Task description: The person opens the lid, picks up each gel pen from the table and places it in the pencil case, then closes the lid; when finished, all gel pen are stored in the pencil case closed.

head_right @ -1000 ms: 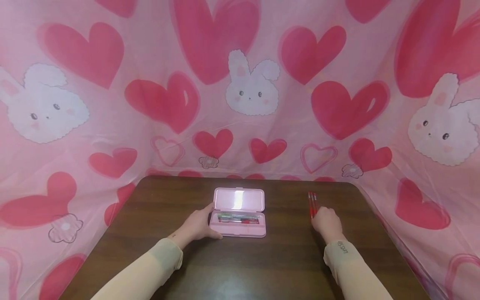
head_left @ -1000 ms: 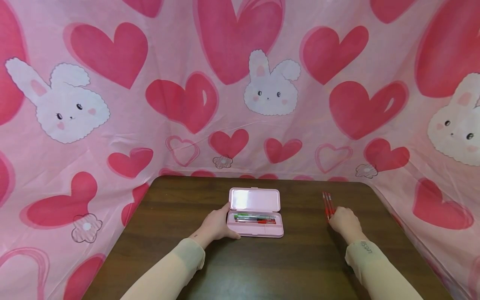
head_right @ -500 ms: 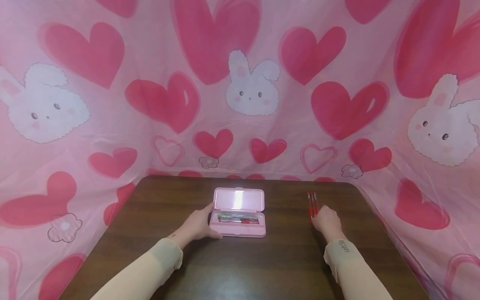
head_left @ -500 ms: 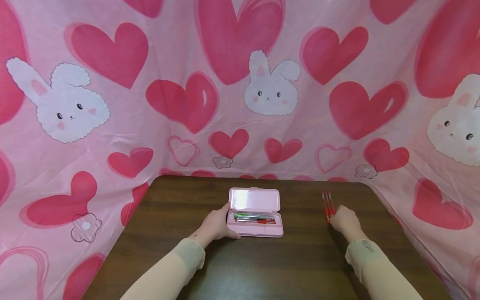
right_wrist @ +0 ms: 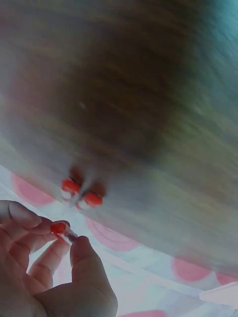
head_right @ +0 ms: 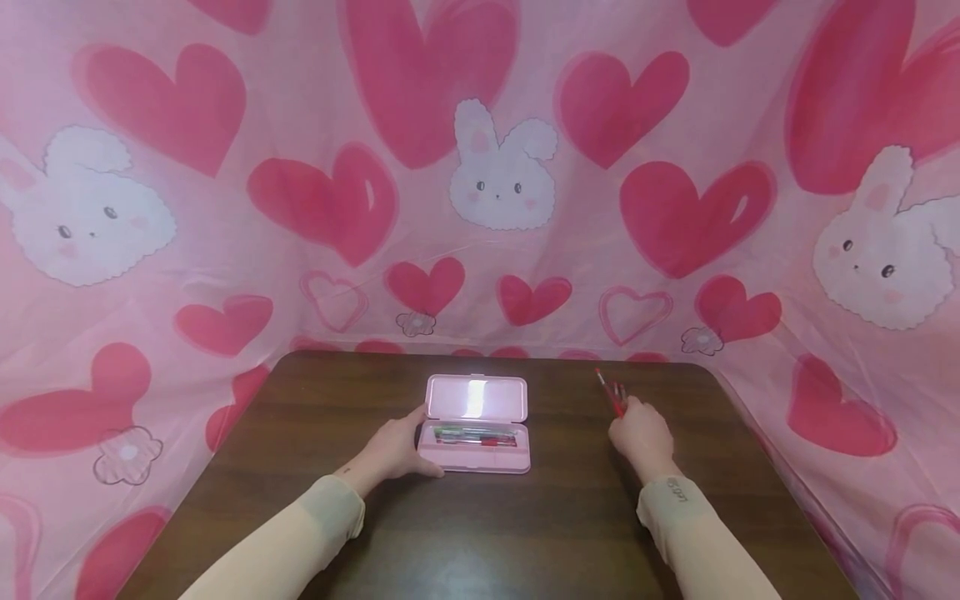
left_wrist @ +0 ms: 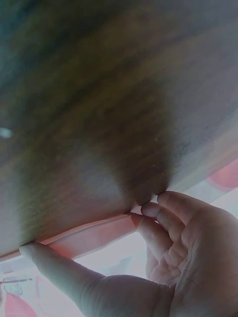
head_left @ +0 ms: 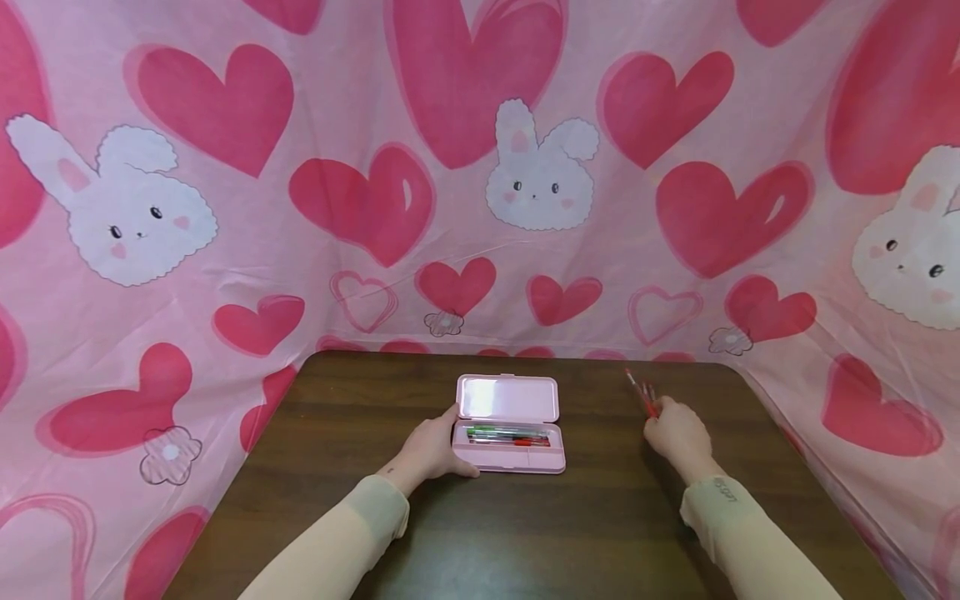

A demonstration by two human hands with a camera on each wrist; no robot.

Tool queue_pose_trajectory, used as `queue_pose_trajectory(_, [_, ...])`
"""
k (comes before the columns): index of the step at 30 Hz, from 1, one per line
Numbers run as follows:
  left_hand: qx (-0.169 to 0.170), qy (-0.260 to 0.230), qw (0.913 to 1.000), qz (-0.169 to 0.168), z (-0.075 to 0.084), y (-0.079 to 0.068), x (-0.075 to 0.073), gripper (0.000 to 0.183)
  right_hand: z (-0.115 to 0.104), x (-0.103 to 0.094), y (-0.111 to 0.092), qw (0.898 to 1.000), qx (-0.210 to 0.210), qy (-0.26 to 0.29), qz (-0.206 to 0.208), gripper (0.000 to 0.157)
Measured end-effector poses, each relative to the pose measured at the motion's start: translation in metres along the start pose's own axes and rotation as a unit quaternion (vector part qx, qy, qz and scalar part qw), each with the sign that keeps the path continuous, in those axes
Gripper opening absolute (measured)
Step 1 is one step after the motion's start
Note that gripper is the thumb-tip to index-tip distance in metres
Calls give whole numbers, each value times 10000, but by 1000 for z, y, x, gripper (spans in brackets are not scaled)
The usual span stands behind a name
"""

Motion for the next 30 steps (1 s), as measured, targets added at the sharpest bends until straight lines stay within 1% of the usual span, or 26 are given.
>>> queue_pose_trajectory(3, [9, 18, 10000, 5, -1, 1, 0, 124, -12, 4, -1, 9998, -179, -35, 77, 49])
queue_pose_trajectory(8, [-48, -43, 10000, -35, -2, 2, 1, 123, -35, 12, -5, 9971, -700, -60, 304, 39])
queue_pose_trajectory(13, [-51, -71, 10000, -37, -1, 1, 0, 123, -58, 22, -11, 9899, -1309, -52, 539, 33])
queue_pose_trajectory(18, [-16, -24, 10000, -15, 1, 0, 0, 124, -76, 31, -14, 9826, -1727, 36, 683, 31])
queue_pose_trajectory(23, [-63, -46, 9999, -62, 0, 0, 1, 124, -90, 43, -15, 9799, -1870, 39, 695, 28])
queue_pose_trajectory(30, [-98, -81, 9999, -40, 0, 2, 0, 121, -113, 55, -20, 9793, -1969, 61, 474, 26])
Point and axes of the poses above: each hand's wrist, its own y-axis towards the middle knuckle, its own x-axis out of the palm, z = x × y, the point moved 5 cm from there along y, towards the middle knuckle, and after that the axes turned 14 degrees about y, right-handed, at the moved point
